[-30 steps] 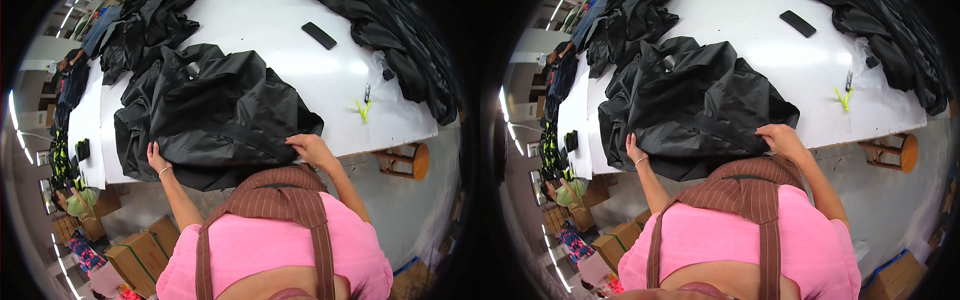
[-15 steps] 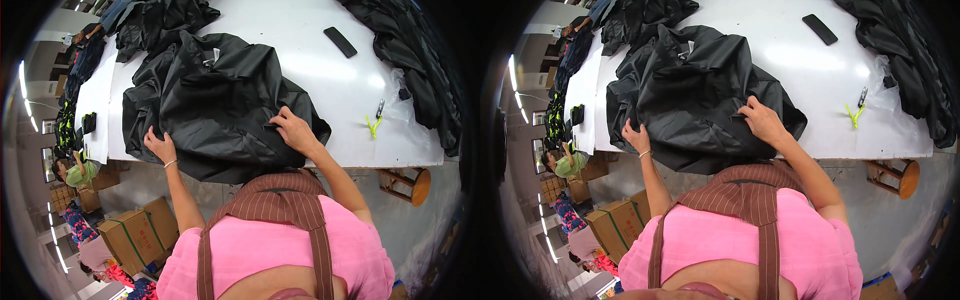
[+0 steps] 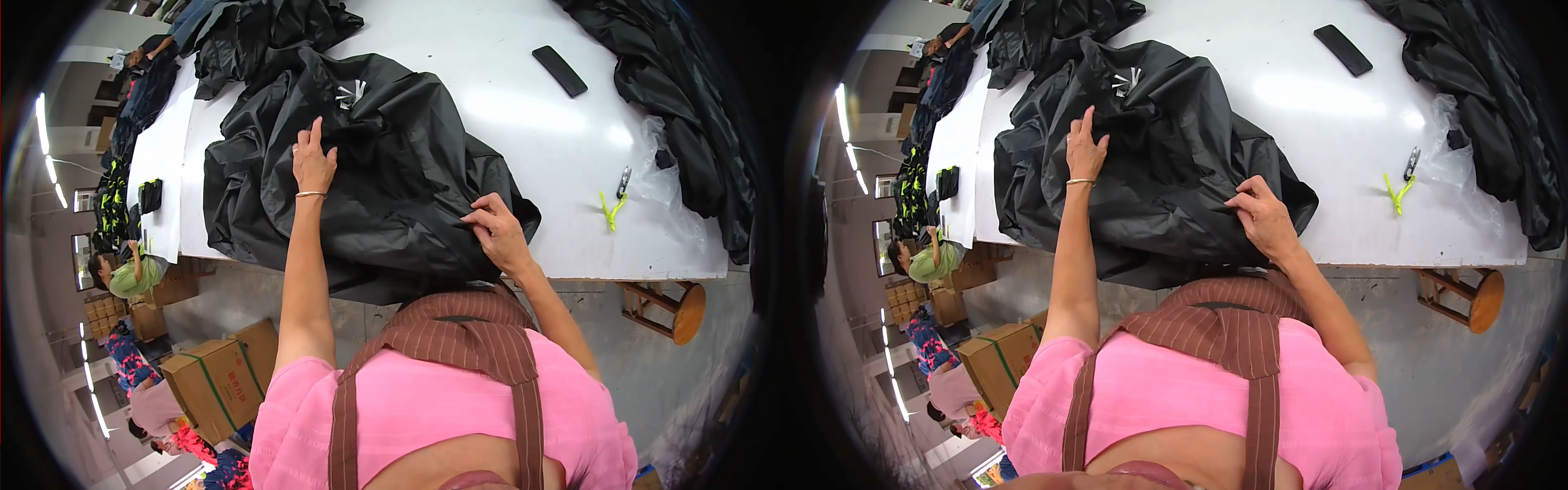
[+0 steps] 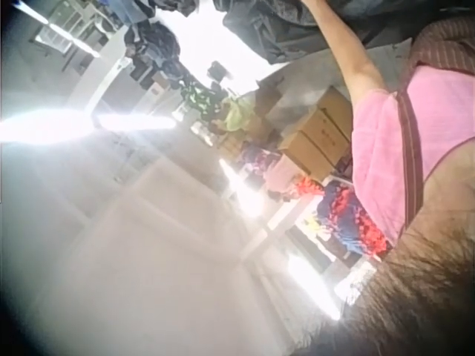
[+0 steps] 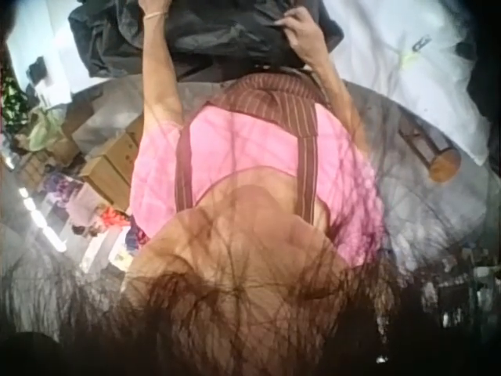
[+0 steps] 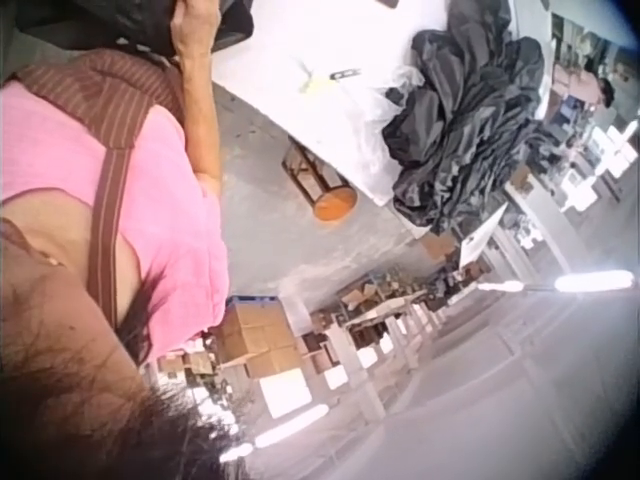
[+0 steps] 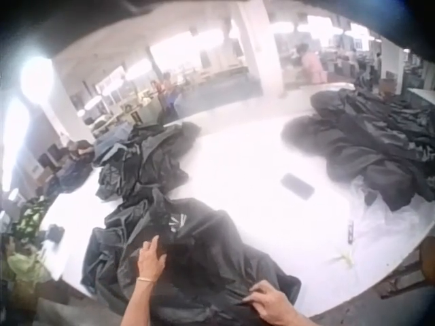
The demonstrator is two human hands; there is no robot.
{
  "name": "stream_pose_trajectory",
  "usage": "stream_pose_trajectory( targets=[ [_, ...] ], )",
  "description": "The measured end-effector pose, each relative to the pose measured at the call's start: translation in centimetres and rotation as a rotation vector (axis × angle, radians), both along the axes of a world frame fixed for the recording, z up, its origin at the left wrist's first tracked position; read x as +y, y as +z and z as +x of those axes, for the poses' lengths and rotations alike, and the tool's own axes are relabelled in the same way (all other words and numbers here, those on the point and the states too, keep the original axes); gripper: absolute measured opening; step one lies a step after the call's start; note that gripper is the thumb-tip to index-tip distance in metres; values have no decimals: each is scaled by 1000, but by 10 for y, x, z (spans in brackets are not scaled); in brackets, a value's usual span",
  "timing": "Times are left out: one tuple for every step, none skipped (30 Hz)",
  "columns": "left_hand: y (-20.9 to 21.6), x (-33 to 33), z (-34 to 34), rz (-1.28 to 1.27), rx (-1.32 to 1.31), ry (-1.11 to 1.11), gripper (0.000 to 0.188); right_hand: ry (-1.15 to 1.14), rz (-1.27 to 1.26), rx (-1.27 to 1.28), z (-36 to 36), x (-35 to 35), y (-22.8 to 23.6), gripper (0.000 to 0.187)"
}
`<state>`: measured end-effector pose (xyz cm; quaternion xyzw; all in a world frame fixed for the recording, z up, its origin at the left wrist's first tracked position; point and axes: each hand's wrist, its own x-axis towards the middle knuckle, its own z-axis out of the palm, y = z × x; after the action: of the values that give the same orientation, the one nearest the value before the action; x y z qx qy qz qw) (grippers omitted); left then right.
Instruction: The recorder is inspecting, folding, and trimming threads on black fabric bags at an industrial workbench.
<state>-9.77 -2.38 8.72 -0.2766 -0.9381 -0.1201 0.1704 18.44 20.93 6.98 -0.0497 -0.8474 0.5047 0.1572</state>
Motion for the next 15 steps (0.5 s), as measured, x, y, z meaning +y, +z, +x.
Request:
stream_pose_trajectory(
  targets=[
    [-5,-8,-1,-52,-67,21,48,-11,-21,-1,2,0,-2,16],
    [-11,-17,-1,-104,-134,43,44,-20,-43,-2,4,0,-3,17],
    [-16,-25,1,-41,-99,3,37,-17,-47,1,5,-1,-3,17],
    [-20,-34,2,-44,-95,8,37,-23,-68,-7,6,-1,-4,17],
    [-19,-39,6,29,-122,-4,36,-34,-86,-17,6,-1,-5,18],
    [-19,-43,11,103,-149,-15,36,-31,-87,-15,7,0,-7,18],
    [-18,-47,16,136,-126,-41,32,-36,-93,-12,7,0,-9,18],
    [-16,-51,21,137,-121,-33,32,-35,-99,-8,7,0,-11,18],
    [-14,-55,27,168,-139,-56,31,-26,-98,-4,7,1,-12,18],
    [-13,-58,32,199,-158,-79,31,-31,-104,-9,7,1,-12,18],
    [-11,-59,38,222,-151,-76,28,-35,-108,-15,7,1,-12,18],
    [-9,-60,42,226,-147,-66,28,-24,-105,-13,8,1,-12,18],
    [-7,-61,45,233,-185,-40,28,-22,-104,-23,8,1,-12,19],
    [-6,-63,48,241,-221,-13,27,-19,-102,-32,8,2,-11,19],
    [-6,-64,50,254,-211,-10,27,-7,-99,-31,8,2,-11,19]
  ],
)
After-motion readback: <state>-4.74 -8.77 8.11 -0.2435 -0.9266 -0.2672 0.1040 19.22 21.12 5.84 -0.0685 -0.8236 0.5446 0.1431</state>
